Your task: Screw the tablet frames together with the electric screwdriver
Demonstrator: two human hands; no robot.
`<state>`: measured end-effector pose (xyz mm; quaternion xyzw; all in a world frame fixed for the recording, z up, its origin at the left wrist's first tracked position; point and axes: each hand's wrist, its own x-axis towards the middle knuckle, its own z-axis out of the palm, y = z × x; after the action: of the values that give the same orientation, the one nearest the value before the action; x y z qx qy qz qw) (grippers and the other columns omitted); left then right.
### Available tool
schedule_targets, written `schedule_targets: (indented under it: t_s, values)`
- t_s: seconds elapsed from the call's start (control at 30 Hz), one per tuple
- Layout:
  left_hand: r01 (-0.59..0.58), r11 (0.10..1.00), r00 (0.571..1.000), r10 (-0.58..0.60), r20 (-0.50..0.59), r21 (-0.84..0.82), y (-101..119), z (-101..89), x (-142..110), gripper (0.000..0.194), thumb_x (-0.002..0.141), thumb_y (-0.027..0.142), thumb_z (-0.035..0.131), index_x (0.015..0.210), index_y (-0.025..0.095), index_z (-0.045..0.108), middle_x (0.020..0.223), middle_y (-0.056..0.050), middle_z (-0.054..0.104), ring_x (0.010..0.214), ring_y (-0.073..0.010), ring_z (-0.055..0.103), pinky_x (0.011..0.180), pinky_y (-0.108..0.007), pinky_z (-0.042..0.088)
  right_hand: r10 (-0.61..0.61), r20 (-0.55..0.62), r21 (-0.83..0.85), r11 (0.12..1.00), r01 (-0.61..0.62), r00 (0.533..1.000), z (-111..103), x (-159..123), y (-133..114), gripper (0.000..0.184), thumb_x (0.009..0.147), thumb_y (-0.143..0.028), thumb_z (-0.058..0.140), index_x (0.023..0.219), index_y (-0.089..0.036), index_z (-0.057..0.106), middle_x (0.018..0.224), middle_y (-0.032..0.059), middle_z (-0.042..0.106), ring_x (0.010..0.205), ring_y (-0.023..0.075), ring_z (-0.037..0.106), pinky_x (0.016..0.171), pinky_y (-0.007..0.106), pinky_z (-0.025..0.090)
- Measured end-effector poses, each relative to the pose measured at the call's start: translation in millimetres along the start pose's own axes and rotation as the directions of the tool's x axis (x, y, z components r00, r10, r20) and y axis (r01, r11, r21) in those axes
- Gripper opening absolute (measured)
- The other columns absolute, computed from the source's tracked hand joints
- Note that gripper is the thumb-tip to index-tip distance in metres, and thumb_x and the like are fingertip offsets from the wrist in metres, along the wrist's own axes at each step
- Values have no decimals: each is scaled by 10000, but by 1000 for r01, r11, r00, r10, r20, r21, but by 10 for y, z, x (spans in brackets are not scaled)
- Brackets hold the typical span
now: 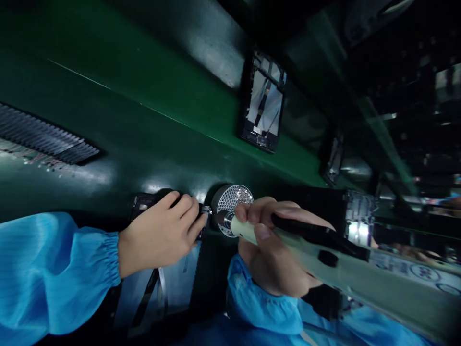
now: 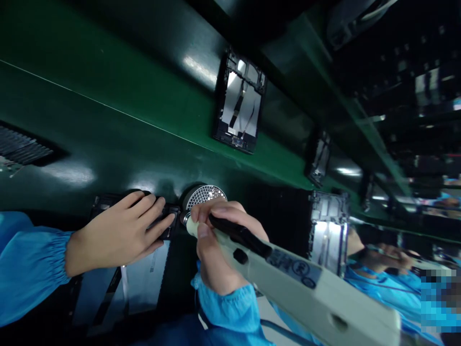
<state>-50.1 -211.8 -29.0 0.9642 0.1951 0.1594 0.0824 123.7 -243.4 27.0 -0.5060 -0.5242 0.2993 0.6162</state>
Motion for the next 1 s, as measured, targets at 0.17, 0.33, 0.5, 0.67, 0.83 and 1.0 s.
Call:
schedule_targets:
  t_s: [0.17, 0.33, 0.5, 0.67, 0.83, 1.0]
  values:
    - [-6, 1000, 1000, 6, 3, -6, 2, -13, 2, 449, 1034, 337, 412, 1317, 70, 636, 1182, -210, 684, 1037, -336, 634, 871, -459, 477, -18, -7, -13, 1000, 18, 1000, 17, 14, 36, 377, 706, 37, 630, 1001, -176, 729, 755, -9, 621, 679, 155, 606, 572, 342, 534]
    - [-5, 1000, 1000, 5, -4, -8, 10, -14, 1, 437, 1029, 326, 427, 1299, 56, 641, 1165, -215, 686, 1019, -333, 638, 846, -449, 483, -19, -25, -28, 999, 18, 1000, 25, 10, 42, 368, 686, 51, 627, 937, -198, 731, 739, -22, 621, 645, 140, 592, 545, 323, 526]
    - [-8, 1000, 1000, 8, 7, -10, 8, -17, 6, 436, 1023, 336, 447, 1294, 55, 639, 1166, -218, 684, 1022, -332, 638, 849, -452, 484, -19, -35, -18, 1000, 18, 999, 68, -14, 84, 351, 677, 57, 626, 906, -189, 727, 713, -24, 615, 632, 141, 590, 537, 325, 525]
    - [0, 1000, 1000, 1, 23, -19, -10, -35, 6, 435, 1028, 360, 444, 1283, 71, 647, 1164, -203, 687, 1031, -323, 642, 858, -446, 490, -41, -74, -14, 999, 40, 996, 40, -15, 80, 357, 672, 35, 639, 918, -206, 734, 708, -24, 610, 630, 142, 586, 526, 319, 517]
    - [-10, 1000, 1000, 10, 4, -9, -41, -32, 0, 445, 1017, 397, 476, 1279, 87, 661, 1167, -209, 690, 1060, -338, 634, 879, -462, 500, -77, -172, -24, 997, 74, 982, -233, -58, -16, 346, 671, -39, 682, 949, -234, 750, 674, -43, 563, 618, 119, 546, 491, 259, 483]
    - [-19, 1000, 1000, 19, -4, -2, -51, -18, -23, 434, 995, 400, 515, 1272, 106, 677, 1166, -202, 692, 1077, -353, 623, 880, -480, 515, -83, -307, -70, 995, 65, 948, -356, -177, 97, 295, 682, -63, 702, 920, -230, 750, 697, -31, 568, 628, 126, 568, 501, 266, 499]
